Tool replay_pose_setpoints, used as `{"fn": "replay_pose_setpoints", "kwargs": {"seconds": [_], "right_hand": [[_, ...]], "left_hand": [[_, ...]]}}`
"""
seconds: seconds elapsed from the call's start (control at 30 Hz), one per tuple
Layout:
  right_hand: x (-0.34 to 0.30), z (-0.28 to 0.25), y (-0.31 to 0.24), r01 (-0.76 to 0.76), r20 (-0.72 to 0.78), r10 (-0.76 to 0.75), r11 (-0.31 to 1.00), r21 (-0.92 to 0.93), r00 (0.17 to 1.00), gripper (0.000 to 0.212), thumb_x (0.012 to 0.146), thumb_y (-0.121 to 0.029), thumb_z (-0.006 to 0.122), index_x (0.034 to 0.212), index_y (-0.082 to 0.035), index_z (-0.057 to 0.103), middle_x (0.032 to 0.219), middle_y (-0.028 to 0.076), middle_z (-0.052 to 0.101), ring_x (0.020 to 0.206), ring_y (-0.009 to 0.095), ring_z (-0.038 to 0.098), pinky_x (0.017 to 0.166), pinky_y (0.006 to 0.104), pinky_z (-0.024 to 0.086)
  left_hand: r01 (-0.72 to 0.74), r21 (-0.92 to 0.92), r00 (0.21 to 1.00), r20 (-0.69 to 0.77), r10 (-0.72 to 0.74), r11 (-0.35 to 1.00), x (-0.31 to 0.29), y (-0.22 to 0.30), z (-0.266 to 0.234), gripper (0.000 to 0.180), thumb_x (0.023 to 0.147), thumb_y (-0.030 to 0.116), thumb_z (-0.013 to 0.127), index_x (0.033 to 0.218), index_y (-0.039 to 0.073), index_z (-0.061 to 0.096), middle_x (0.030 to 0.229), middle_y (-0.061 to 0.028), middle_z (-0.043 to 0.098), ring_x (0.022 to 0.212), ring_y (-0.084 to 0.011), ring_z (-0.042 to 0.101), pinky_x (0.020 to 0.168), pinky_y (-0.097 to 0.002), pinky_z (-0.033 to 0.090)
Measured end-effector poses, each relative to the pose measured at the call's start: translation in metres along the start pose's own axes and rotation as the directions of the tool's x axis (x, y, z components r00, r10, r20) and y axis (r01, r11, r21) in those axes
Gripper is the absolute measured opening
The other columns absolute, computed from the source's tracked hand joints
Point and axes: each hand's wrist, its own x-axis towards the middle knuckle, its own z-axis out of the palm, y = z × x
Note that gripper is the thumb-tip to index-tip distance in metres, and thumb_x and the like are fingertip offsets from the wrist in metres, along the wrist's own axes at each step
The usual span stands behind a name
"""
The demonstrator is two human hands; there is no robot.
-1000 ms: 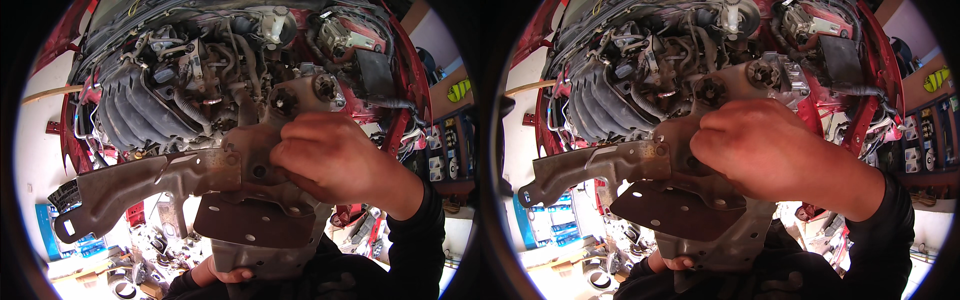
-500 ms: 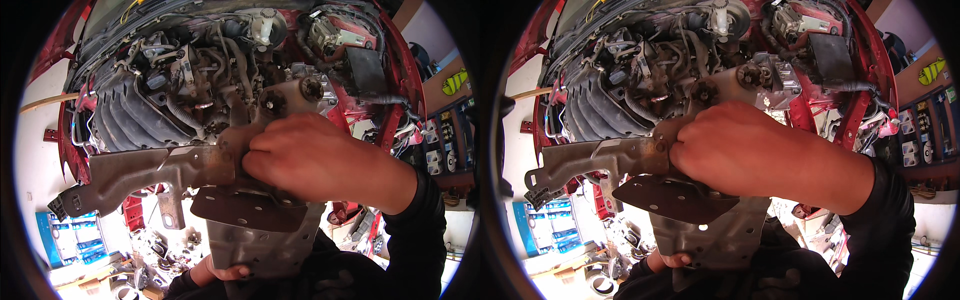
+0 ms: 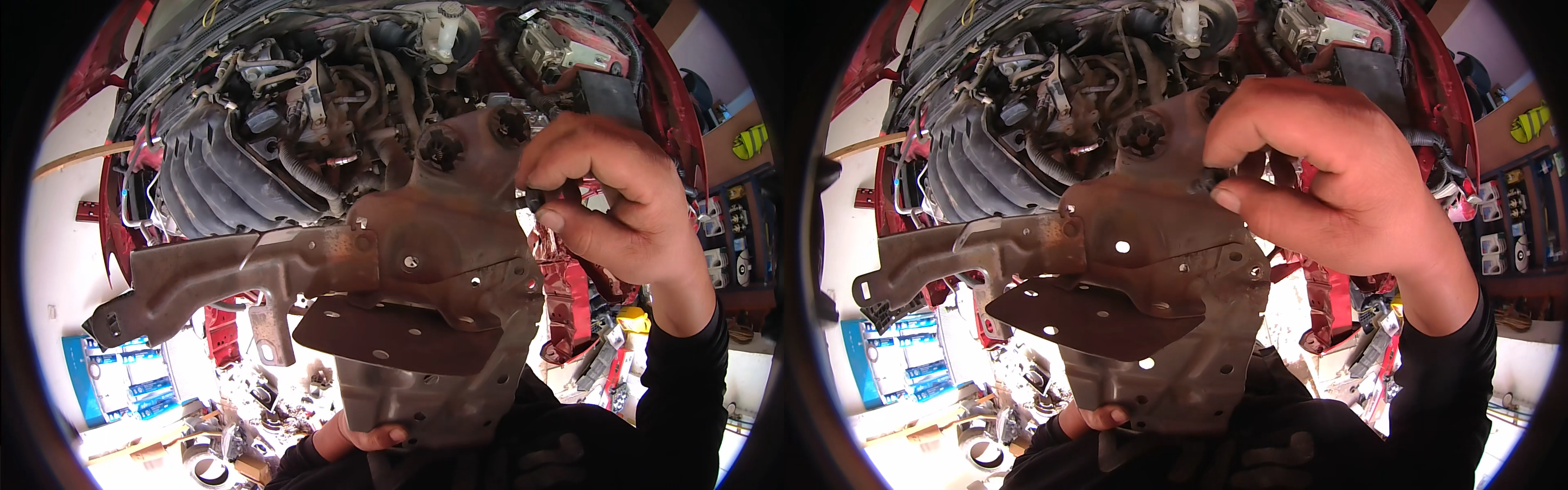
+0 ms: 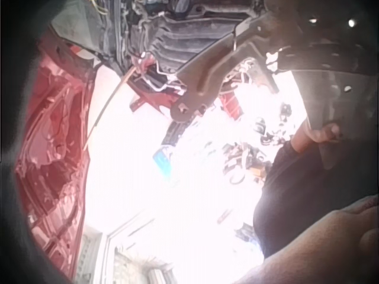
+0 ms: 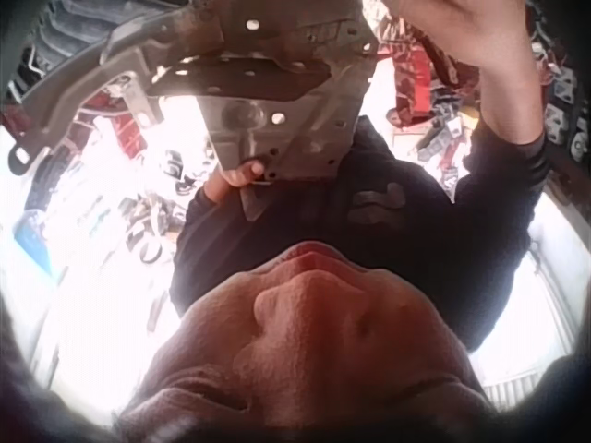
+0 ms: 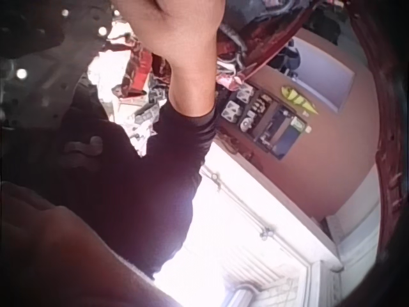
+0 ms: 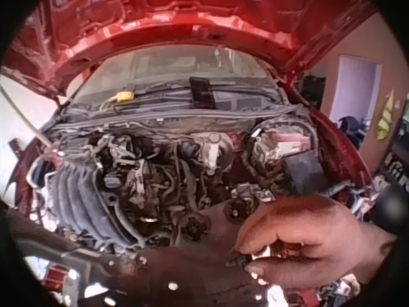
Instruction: The person retrieves bolts from a cardboard box and installs a metal engine mount bracket onto the engine bay of a red car. They align the bracket and hand-tighten the bolts to secure it in place.
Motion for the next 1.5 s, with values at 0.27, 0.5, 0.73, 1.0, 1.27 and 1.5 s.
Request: {"fn": "replay_pose_setpoints", "kwargs": {"seconds": [0.27, 0.5, 0.73, 1.0, 1.27, 1.5], "right_hand": [[-0.074, 0.013, 0.004, -0.26, -0.149, 0.298, 0.938, 0.231, 0.943, 0.033, 0.087, 0.021, 0.063, 0.111, -0.002, 0.06, 0.119, 0.02, 0.072, 0.103, 0.021, 0.069, 0.089, 0.0325, 0.056], [-0.131, -0.009, 0.023, -0.353, -0.419, 0.49, 0.862, 0.364, 0.765, 0.027, 0.097, 0.017, 0.054, 0.115, -0.002, 0.057, 0.116, 0.015, 0.066, 0.092, 0.01, 0.059, 0.084, 0.0264, 0.051], [-0.164, -0.013, 0.036, -0.674, -0.302, 0.74, 0.673, 0.306, 0.601, 0.023, 0.101, 0.011, 0.067, 0.122, 0.003, 0.071, 0.098, 0.001, 0.068, 0.084, 0.004, 0.061, 0.07, 0.0235, 0.049], [-0.107, 0.019, 0.166, -0.55, 0.123, 0.613, 0.766, -0.333, 0.78, 0.015, 0.094, -0.01, 0.075, 0.107, -0.004, 0.078, 0.108, 0.016, 0.079, 0.108, 0.04, 0.075, 0.093, 0.0509, 0.058], [-0.098, 0.067, 0.25, -0.43, 0.359, 0.534, 0.839, -0.333, 0.765, 0.019, 0.09, -0.002, 0.078, 0.109, -0.004, 0.079, 0.106, 0.017, 0.08, 0.101, 0.036, 0.077, 0.088, 0.0465, 0.059], [-0.102, 0.073, 0.259, -0.425, 0.395, 0.543, 0.835, -0.349, 0.741, 0.02, 0.088, -0.002, 0.078, 0.107, -0.004, 0.08, 0.104, 0.017, 0.08, 0.102, 0.038, 0.077, 0.088, 0.0488, 0.059]], "left_hand": [[0.007, -0.034, 0.998, -0.056, -0.008, 0.999, 0.003, 0.0, 0.0, 0.082, 0.091, 0.037, 0.084, 0.157, 0.0, 0.053, 0.142, -0.0163, 0.069, 0.135, -0.033, 0.065, 0.114, -0.047, 0.053], [-0.018, -0.222, 0.954, -0.295, -0.05, 0.975, 0.02, 0.0, 0.008, 0.082, 0.09, 0.038, 0.085, 0.157, 0.001, 0.054, 0.141, -0.0157, 0.069, 0.134, -0.0327, 0.066, 0.114, -0.0468, 0.053], [-0.078, -0.188, 0.864, -0.502, -0.028, 0.979, 0.029, -0.007, 0.008, 0.059, 0.092, 0.037, 0.079, 0.136, 0.0, 0.066, 0.127, -0.0155, 0.071, 0.124, -0.0321, 0.068, 0.107, -0.0457, 0.055], [-0.073, 0.43, 0.859, -0.432, 0.276, 0.9, 0.014, -0.046, -0.019, 0.054, 0.096, 0.044, 0.073, 0.125, -0.002, 0.067, 0.121, -0.0147, 0.071, 0.118, -0.0306, 0.068, 0.103, -0.0451, 0.055], [-0.031, 0.203, 0.721, -0.674, 0.163, 0.979, 0.001, -0.06, 0.014, 0.054, 0.104, 0.048, 0.067, 0.108, -0.006, 0.071, 0.112, -0.0143, 0.073, 0.11, -0.0298, 0.07, 0.099, -0.0449, 0.057], [-0.129, 0.412, 0.736, -0.57, 0.365, 0.902, -0.01, -0.082, 0.01, 0.045, 0.111, 0.036, 0.061, 0.106, -0.008, 0.071, 0.111, -0.0163, 0.075, 0.108, -0.0305, 0.072, 0.097, -0.0463, 0.058]]}}
